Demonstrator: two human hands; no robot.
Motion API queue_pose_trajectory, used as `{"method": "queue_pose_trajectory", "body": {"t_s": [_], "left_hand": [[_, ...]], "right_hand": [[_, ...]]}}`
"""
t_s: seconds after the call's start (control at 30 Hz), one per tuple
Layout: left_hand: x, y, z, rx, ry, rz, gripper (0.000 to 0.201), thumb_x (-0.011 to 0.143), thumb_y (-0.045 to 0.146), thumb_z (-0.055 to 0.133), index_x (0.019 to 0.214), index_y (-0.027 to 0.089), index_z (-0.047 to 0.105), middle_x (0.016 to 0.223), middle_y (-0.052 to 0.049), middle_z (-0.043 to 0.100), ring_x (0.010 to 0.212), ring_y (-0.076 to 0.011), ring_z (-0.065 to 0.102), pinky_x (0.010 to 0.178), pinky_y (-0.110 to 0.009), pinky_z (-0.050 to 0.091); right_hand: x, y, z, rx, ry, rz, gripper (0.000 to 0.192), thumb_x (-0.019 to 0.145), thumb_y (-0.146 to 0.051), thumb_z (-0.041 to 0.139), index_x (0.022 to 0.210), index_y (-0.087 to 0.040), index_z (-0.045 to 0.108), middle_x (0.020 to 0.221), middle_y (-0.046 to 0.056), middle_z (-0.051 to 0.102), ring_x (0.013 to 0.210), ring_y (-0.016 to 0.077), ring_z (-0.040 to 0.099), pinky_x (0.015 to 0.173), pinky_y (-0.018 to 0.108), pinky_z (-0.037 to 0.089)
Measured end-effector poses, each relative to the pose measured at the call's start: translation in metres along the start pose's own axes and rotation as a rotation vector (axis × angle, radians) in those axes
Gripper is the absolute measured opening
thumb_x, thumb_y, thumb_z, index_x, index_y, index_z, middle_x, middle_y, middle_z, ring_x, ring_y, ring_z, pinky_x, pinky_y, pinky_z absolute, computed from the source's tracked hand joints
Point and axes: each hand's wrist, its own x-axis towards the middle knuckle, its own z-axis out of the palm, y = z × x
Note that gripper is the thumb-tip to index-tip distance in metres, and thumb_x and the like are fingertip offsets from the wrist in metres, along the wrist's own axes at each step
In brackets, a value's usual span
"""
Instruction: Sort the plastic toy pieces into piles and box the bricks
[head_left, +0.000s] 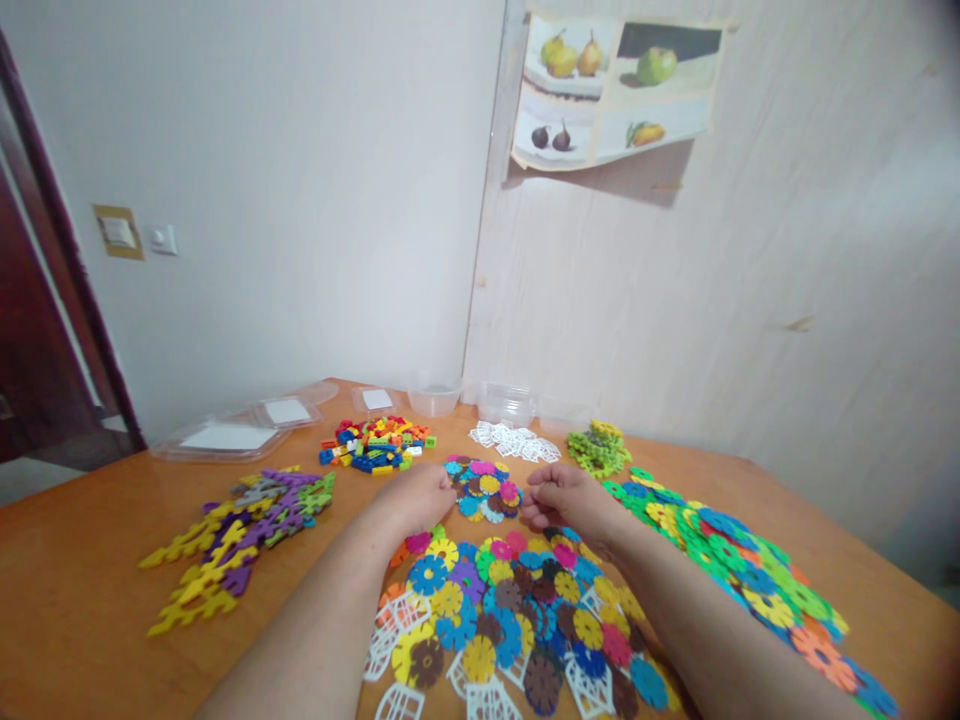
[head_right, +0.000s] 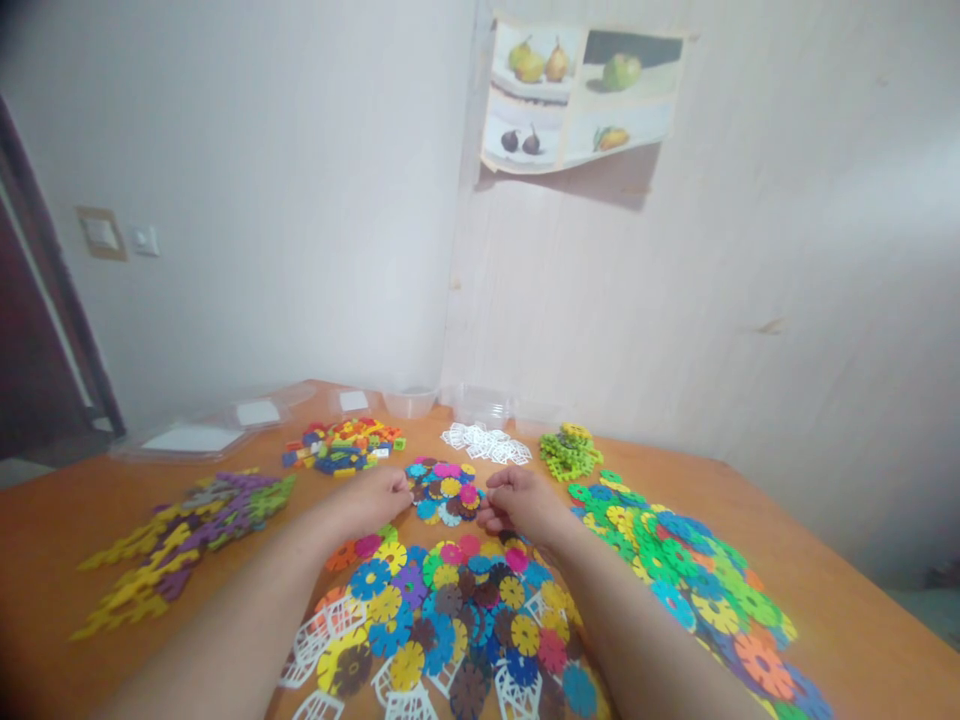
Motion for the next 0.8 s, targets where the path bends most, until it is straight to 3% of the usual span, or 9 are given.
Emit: {"method": "queue_pose_trajectory", "body": {"t_s": [0.17,0.33,0.5,0.67,0.8], "left_hand": [[0.004,-0.004,0.002,0.012,-0.009,0.017,0.027,0.079,0.035,0.056,0.058,0.02,0.046,0.053,0.004,0.044,0.051,-0.0123,0.041,0.05,-0.027,0.02],[0.007,-0.008,0.003,0.017,-0.007,0.015,0.025,0.078,0.036,0.057,0.06,0.02,0.05,0.055,0.003,0.048,0.053,-0.0131,0.045,0.05,-0.027,0.022],[0.008,-0.008,0.004,0.022,-0.009,0.02,0.023,0.079,0.035,0.055,0.061,0.02,0.051,0.054,0.003,0.049,0.053,-0.0135,0.045,0.05,-0.027,0.023],[0.009,-0.009,0.006,0.026,0.003,0.017,0.019,0.078,0.03,0.055,0.062,0.02,0.052,0.056,0.003,0.05,0.055,-0.0134,0.047,0.05,-0.026,0.023],[0.006,-0.007,0.004,0.031,-0.005,0.005,0.019,0.078,0.03,0.053,0.061,0.02,0.051,0.056,0.003,0.049,0.054,-0.0128,0.045,0.05,-0.026,0.022]], "right_hand": [[-0.003,-0.008,-0.018,-0.315,-0.025,-0.046,0.011,0.074,-0.022,0.062,0.079,-0.019,0.052,0.056,-0.004,0.059,0.047,0.0091,0.053,0.043,0.018,0.035],[-0.014,-0.018,-0.042,-0.725,-0.223,-0.016,0.015,0.069,-0.024,0.07,0.075,-0.018,0.058,0.063,-0.004,0.057,0.057,0.0098,0.052,0.051,0.02,0.038],[-0.019,-0.021,-0.047,-1.023,-0.274,0.037,0.026,0.065,-0.033,0.078,0.071,-0.019,0.057,0.063,-0.004,0.054,0.059,0.0104,0.047,0.05,0.021,0.031],[-0.017,-0.016,-0.045,-1.041,-0.287,0.006,0.023,0.066,-0.031,0.076,0.07,-0.019,0.057,0.063,-0.005,0.054,0.059,0.0102,0.047,0.05,0.021,0.029],[-0.016,-0.015,-0.042,-0.787,-0.285,-0.023,0.012,0.071,-0.022,0.068,0.073,-0.019,0.056,0.062,-0.005,0.055,0.056,0.009,0.048,0.049,0.02,0.035]]}}
